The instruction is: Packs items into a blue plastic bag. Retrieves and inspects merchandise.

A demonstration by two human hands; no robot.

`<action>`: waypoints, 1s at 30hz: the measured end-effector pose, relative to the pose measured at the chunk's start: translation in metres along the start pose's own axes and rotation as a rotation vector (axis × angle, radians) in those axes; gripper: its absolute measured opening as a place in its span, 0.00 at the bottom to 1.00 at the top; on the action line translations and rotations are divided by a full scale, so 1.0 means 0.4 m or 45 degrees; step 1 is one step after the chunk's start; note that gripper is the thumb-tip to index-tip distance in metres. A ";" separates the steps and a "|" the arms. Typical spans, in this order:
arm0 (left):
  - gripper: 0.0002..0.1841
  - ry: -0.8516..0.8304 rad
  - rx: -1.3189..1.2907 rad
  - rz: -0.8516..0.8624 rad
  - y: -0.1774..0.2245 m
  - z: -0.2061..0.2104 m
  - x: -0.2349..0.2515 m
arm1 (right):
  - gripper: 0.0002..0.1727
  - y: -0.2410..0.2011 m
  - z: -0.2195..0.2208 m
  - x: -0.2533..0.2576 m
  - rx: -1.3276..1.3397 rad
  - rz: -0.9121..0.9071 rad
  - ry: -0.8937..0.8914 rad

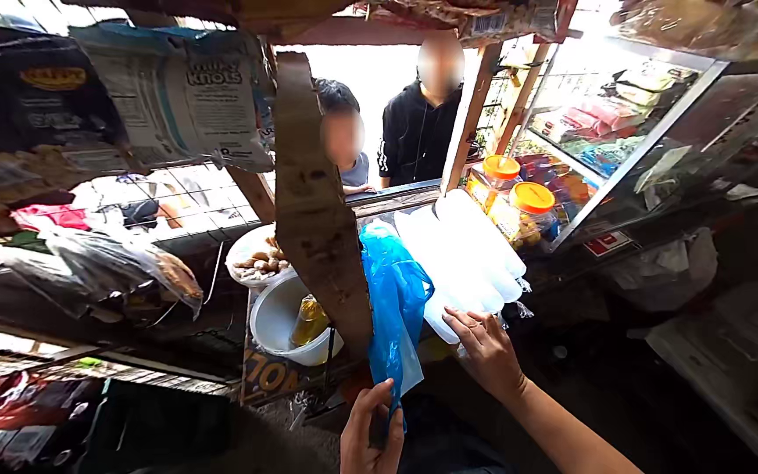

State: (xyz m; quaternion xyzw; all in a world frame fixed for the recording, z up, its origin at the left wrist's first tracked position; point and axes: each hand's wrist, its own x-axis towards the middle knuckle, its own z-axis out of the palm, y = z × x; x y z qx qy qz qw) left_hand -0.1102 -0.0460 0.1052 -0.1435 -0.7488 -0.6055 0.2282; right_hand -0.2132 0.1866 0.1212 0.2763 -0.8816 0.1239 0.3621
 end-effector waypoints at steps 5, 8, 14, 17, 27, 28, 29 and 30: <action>0.31 0.165 0.453 0.268 0.015 0.025 0.018 | 0.20 0.020 -0.080 0.041 0.272 -0.145 0.004; 0.31 0.320 0.764 0.569 0.038 0.057 0.034 | 0.25 0.043 -0.117 0.050 0.476 -0.152 0.049; 0.24 0.237 1.056 0.638 0.107 0.210 0.168 | 0.31 0.090 -0.234 0.092 0.718 -0.153 0.115; 0.19 0.225 1.122 0.577 0.149 0.261 0.248 | 0.31 0.106 -0.290 0.111 0.811 -0.180 0.124; 0.35 0.228 0.738 0.532 0.307 0.320 0.333 | 0.44 0.162 -0.239 0.003 1.130 0.203 0.002; 0.35 0.223 0.680 0.499 0.323 0.330 0.339 | 0.37 0.150 -0.222 -0.019 1.103 0.222 -0.008; 0.35 0.215 0.625 0.469 0.337 0.341 0.343 | 0.33 0.142 -0.207 -0.040 1.098 0.227 0.010; 0.36 0.213 0.571 0.448 0.348 0.352 0.347 | 0.31 0.137 -0.199 -0.057 1.128 0.250 0.037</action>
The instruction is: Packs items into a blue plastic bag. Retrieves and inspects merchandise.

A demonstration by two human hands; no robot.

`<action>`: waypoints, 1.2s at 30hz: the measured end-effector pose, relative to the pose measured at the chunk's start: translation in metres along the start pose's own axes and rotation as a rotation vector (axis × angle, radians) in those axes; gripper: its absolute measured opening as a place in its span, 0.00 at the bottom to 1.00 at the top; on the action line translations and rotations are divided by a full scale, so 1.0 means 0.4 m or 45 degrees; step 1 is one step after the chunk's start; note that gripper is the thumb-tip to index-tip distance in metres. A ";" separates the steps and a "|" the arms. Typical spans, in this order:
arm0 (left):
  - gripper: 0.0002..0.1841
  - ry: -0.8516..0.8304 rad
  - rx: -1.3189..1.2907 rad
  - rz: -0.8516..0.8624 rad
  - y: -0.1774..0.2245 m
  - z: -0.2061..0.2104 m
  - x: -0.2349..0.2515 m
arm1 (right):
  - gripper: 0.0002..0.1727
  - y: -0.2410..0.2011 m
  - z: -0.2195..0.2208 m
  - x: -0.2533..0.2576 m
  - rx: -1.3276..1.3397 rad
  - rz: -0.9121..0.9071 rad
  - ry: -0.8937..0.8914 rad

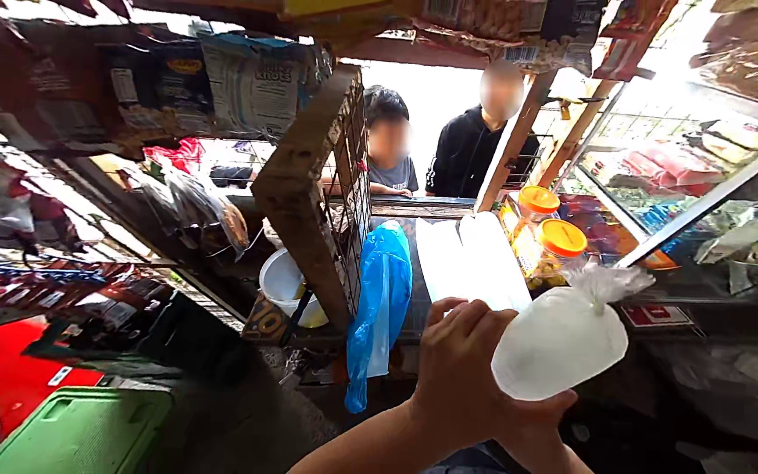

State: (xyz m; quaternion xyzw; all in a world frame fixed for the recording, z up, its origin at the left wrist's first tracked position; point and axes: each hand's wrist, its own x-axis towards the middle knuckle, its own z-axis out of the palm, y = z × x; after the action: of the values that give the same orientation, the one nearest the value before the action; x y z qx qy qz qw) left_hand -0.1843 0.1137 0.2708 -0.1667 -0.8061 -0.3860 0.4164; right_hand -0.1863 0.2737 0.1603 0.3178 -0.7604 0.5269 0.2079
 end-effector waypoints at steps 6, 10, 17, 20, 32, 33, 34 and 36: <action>0.39 -0.470 -0.169 0.025 -0.029 -0.031 0.064 | 0.37 -0.025 -0.091 0.014 -0.214 0.054 0.081; 0.19 -0.866 0.750 -0.303 -0.150 -0.057 0.099 | 0.48 -0.033 -0.181 -0.005 -0.175 0.271 -0.125; 0.18 -1.267 1.104 -0.271 -0.271 0.000 0.125 | 0.46 -0.065 -0.236 -0.037 0.102 0.547 -0.475; 0.14 -1.158 0.693 0.083 -0.282 0.035 0.141 | 0.45 -0.069 -0.231 -0.033 0.153 0.622 -0.633; 0.15 -1.177 0.336 0.296 -0.271 0.030 0.170 | 0.41 -0.089 -0.192 0.008 0.528 0.804 -0.959; 0.14 -1.236 0.353 0.293 -0.265 0.032 0.179 | 0.41 -0.097 -0.191 0.012 0.540 0.834 -0.967; 0.13 -1.286 0.353 0.291 -0.259 0.033 0.187 | 0.40 -0.103 -0.190 0.015 0.552 0.868 -0.968; 0.12 -1.333 0.317 0.331 -0.249 0.028 0.196 | 0.39 -0.111 -0.180 0.021 0.540 0.957 -0.934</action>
State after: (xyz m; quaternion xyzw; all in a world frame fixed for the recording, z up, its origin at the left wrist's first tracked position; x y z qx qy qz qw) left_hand -0.2959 0.0539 0.2814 -0.3839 -0.9178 -0.0988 0.0207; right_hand -0.1626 0.3278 0.2214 0.2221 -0.7212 0.5611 -0.3402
